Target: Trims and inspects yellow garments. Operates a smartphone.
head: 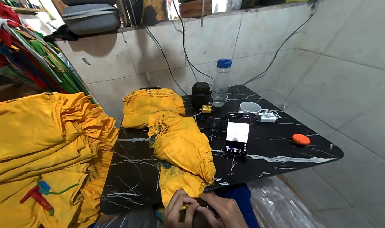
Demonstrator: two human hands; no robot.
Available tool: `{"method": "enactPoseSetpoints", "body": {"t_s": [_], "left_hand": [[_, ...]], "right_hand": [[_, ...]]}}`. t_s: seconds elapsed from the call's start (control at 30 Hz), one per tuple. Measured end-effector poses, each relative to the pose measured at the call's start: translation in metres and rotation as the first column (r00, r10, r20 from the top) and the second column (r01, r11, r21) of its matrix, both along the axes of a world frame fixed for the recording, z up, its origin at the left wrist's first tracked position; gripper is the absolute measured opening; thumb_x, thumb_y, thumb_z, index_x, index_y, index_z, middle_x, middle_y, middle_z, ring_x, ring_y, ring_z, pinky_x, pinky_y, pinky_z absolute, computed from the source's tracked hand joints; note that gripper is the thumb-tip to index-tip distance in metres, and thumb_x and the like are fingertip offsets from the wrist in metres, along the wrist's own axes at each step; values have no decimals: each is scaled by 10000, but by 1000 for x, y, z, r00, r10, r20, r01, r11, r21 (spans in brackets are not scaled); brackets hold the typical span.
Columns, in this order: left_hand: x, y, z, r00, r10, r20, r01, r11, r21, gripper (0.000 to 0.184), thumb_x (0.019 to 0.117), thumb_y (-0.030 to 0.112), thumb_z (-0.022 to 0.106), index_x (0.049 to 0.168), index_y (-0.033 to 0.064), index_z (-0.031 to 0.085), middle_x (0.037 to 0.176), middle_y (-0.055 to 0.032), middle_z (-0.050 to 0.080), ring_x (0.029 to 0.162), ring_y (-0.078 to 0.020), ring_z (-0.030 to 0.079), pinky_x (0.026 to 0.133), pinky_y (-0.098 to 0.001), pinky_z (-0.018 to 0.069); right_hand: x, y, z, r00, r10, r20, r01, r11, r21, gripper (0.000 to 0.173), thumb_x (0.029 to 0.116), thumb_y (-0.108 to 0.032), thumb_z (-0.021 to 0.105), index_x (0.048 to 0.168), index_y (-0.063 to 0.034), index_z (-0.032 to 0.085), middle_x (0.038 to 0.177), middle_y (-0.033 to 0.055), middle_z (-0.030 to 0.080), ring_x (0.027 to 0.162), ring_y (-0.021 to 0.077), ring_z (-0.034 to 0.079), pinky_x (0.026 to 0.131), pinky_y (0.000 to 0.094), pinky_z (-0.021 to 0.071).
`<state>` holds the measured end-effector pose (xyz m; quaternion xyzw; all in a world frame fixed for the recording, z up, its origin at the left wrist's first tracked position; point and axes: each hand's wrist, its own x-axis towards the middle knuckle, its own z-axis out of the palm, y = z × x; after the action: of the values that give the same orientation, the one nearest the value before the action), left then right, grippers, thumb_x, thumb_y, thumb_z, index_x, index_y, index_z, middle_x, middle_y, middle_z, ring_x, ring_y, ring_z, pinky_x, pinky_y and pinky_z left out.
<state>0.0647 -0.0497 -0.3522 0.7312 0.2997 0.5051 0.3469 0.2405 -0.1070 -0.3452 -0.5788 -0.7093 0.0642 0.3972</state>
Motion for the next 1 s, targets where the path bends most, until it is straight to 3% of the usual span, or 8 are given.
{"method": "enactPoseSetpoints", "body": {"t_s": [0.1,0.17,0.23,0.3,0.47,0.6,0.83,1.0], "left_hand": [[1,-1,0,998,-18,61,21,999,-47,44,906,31,731,945,33,711,1024,-72,707,937,-97,697,807,-228,613],[1,-3,1,994,-28,108,38,995,-92,73,895,4,740,959,15,709,1033,-84,725,919,-117,725,794,-268,643],[1,-3,-1,990,-35,136,49,994,-96,110,847,-26,780,935,-2,718,1043,-109,745,922,-144,744,794,-293,655],[0,-3,-5,991,-24,129,36,995,-88,126,795,-40,812,891,-5,738,1034,-117,761,929,-143,750,802,-280,648],[-5,-5,4,989,31,143,25,926,-376,160,781,-44,837,909,-36,741,846,-105,781,737,-176,767,715,-321,664],[-9,-5,5,991,-6,136,78,845,-528,334,807,-61,804,1118,-89,685,852,-116,779,735,-201,769,719,-349,663],[-17,5,-9,996,-65,-65,60,996,-70,52,890,90,782,914,44,784,1026,-67,728,943,-77,699,850,-217,604],[-16,1,3,968,-64,-243,83,994,67,129,944,66,689,864,-13,752,1301,-208,672,1364,-256,553,1171,-345,427]], "right_hand": [[-6,3,-3,995,-88,-51,91,994,58,273,1015,-334,645,997,-80,742,803,39,737,665,134,704,560,329,572],[-10,6,-5,959,-117,-260,125,992,15,302,984,-327,697,1061,-37,732,808,48,720,646,97,646,579,276,545],[-10,11,-5,860,-51,-508,22,998,-63,312,947,-243,744,1167,-25,702,943,45,730,772,67,664,689,243,574],[-9,14,-5,753,17,-658,-99,991,-88,253,921,-137,761,1142,-23,716,1029,49,743,885,89,707,786,267,610],[-7,15,-10,759,-5,-651,-103,987,-127,99,938,-124,734,985,-37,743,895,23,735,800,64,687,733,245,587],[-8,14,-11,793,11,-609,-102,988,-114,103,925,-80,733,1005,-14,731,927,54,732,829,81,692,763,245,589],[-8,13,-7,756,12,-654,-132,982,-134,142,917,-112,758,1031,-33,724,974,46,733,869,92,699,768,258,601],[-9,14,-7,700,-1,-714,-195,962,-193,178,934,-236,755,973,-62,746,905,8,708,759,46,637,628,216,523]]}}
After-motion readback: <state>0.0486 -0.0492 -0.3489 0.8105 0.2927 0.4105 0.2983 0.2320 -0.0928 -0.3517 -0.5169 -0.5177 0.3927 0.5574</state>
